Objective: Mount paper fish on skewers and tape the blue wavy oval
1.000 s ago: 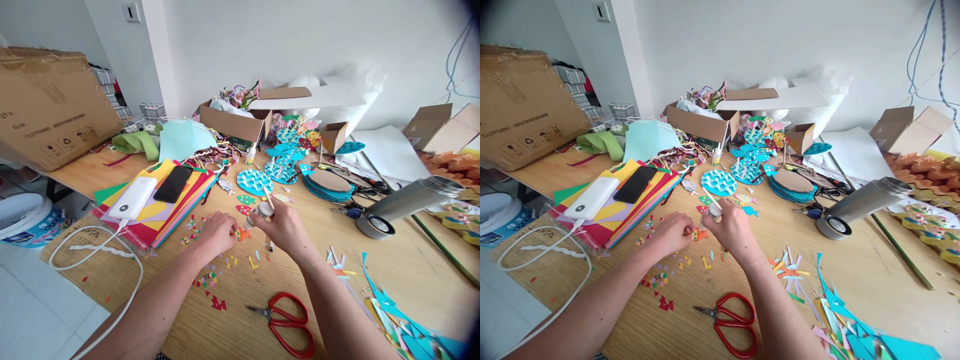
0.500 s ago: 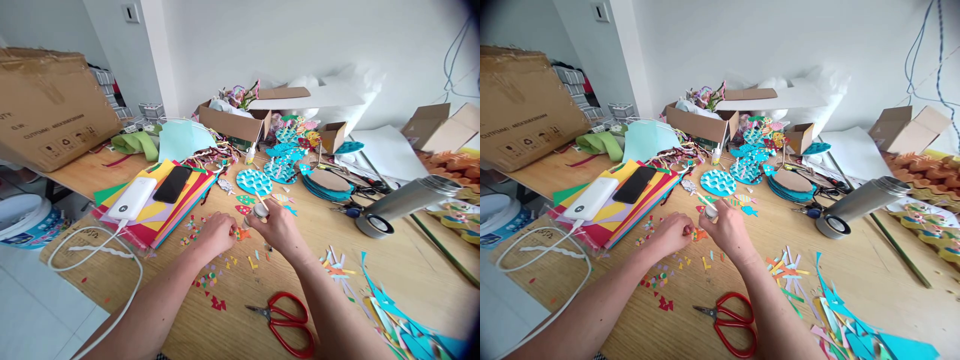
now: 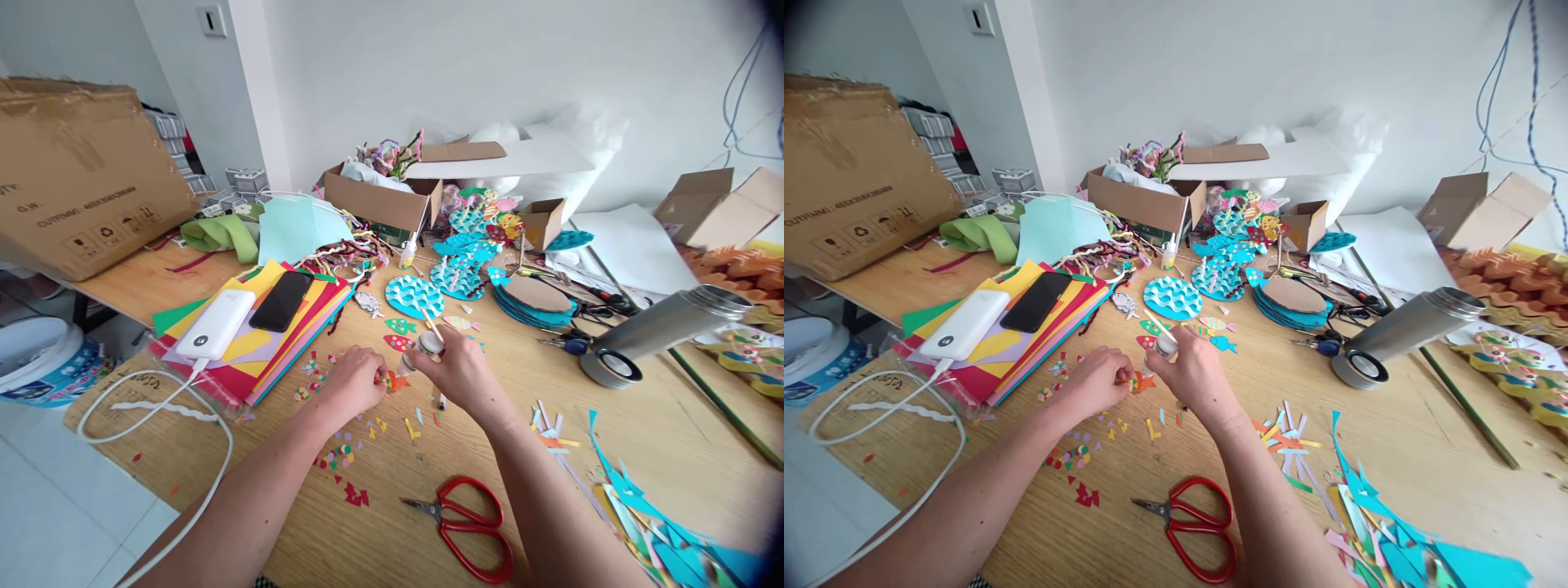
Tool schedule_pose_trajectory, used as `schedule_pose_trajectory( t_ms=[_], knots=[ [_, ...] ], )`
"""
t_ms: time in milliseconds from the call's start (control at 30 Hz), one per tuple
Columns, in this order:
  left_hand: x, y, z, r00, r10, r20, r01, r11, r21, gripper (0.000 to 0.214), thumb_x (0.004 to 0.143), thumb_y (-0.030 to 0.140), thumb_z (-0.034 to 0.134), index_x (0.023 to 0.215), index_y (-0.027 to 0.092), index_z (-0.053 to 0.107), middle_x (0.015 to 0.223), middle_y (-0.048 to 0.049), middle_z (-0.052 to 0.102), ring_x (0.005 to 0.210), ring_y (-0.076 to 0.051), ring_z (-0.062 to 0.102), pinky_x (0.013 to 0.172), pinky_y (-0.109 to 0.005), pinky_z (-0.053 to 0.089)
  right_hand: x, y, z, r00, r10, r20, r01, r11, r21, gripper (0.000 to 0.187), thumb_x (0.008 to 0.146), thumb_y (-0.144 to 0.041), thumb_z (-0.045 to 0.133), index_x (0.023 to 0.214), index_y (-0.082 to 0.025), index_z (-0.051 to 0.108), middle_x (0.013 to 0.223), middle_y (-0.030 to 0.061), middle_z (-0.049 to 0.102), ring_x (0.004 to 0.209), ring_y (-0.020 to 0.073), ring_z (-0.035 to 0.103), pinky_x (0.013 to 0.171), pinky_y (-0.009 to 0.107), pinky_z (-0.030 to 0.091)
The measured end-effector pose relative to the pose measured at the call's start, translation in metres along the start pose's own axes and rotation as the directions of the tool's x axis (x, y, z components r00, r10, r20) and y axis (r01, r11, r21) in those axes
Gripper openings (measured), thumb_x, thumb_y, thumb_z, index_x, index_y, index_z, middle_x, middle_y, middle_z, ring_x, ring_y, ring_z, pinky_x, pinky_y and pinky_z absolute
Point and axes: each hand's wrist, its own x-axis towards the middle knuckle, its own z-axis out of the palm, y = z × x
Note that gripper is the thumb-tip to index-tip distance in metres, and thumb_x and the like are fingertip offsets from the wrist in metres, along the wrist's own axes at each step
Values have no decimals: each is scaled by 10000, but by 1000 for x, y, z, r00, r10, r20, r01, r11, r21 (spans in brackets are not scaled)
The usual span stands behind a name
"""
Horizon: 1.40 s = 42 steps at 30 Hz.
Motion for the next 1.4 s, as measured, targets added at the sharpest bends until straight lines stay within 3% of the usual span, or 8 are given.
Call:
schedule_pose_trajectory(
  t_ms=[200, 333, 467, 567, 733, 933, 1167, 1400],
  knots=[
    [0, 1, 0, 1000, -15, 14, 15, 1000, -4, 109, 719, 126, 597, 765, 190, 671, 794, -34, 664, 831, -184, 584, 756, -274, 431, 2, -1, -8, 1000, 19, 10, -20, 998, 66, 214, 712, -352, 578, 616, -209, 452, 536, -55, 434, 490, 102, 366, 486, 239, 275],
    [1, -1, 1, 1000, 8, -2, -8, 1000, -11, 113, 702, 117, 604, 755, 191, 671, 793, -33, 670, 816, -180, 582, 754, -274, 432, 5, 7, -20, 995, 103, 16, -104, 967, 232, 285, 718, -426, 591, 589, -189, 502, 506, -59, 383, 479, 91, 333, 467, 239, 251],
    [0, -2, 1, 999, 35, -15, -35, 999, -27, 127, 700, 91, 598, 740, 189, 668, 774, -25, 668, 801, -170, 581, 765, -271, 427, 11, 33, -41, 964, 263, 48, -256, 861, 440, 318, 689, -486, 633, 672, -171, 595, 505, -61, 368, 465, 83, 288, 439, 239, 217],
    [0, -3, 2, 999, 42, -30, -43, 998, -43, 110, 699, 93, 610, 724, 189, 658, 763, -18, 666, 795, -166, 580, 762, -271, 420, 13, 64, -57, 917, 400, -7, -336, 781, 527, 313, 644, -472, 661, 688, -172, 583, 534, -52, 392, 472, 84, 305, 439, 241, 248],
    [3, -5, 4, 998, 52, -40, -54, 997, -58, 120, 684, 76, 604, 687, 190, 643, 721, 0, 662, 756, -157, 577, 722, -264, 409, 9, 118, -71, 803, 575, -158, -473, 775, 420, 312, 595, -457, 646, 684, -173, 551, 488, -61, 377, 438, 93, 312, 426, 254, 259],
    [4, -7, 2, 1000, 14, -21, -16, 996, -83, 145, 683, 67, 586, 714, 190, 657, 696, 3, 673, 746, -152, 593, 714, -254, 416, 4, 156, -72, 742, 627, -237, -611, 778, 146, 332, 637, -512, 597, 581, -190, 545, 489, 5, 480, 482, 155, 438, 470, 284, 309],
    [6, -11, 4, 998, -19, -55, 12, 993, -120, 111, 684, 102, 590, 716, 184, 659, 709, -4, 689, 710, -146, 609, 664, -240, 433, 0, 170, -78, 765, 614, -195, -644, 737, -205, 430, 698, -530, 561, 417, -231, 433, 476, 41, 475, 563, 238, 531, 513, 310, 320],
    [6, -14, 4, 994, -42, -96, 30, 992, -125, 115, 692, 107, 599, 755, 179, 663, 741, -14, 703, 710, -139, 623, 661, -231, 451, 0, 176, -73, 807, 570, -154, -585, 736, -341, 422, 709, -539, 561, 439, -223, 485, 496, 65, 531, 595, 268, 571, 537, 327, 365]
  ],
)
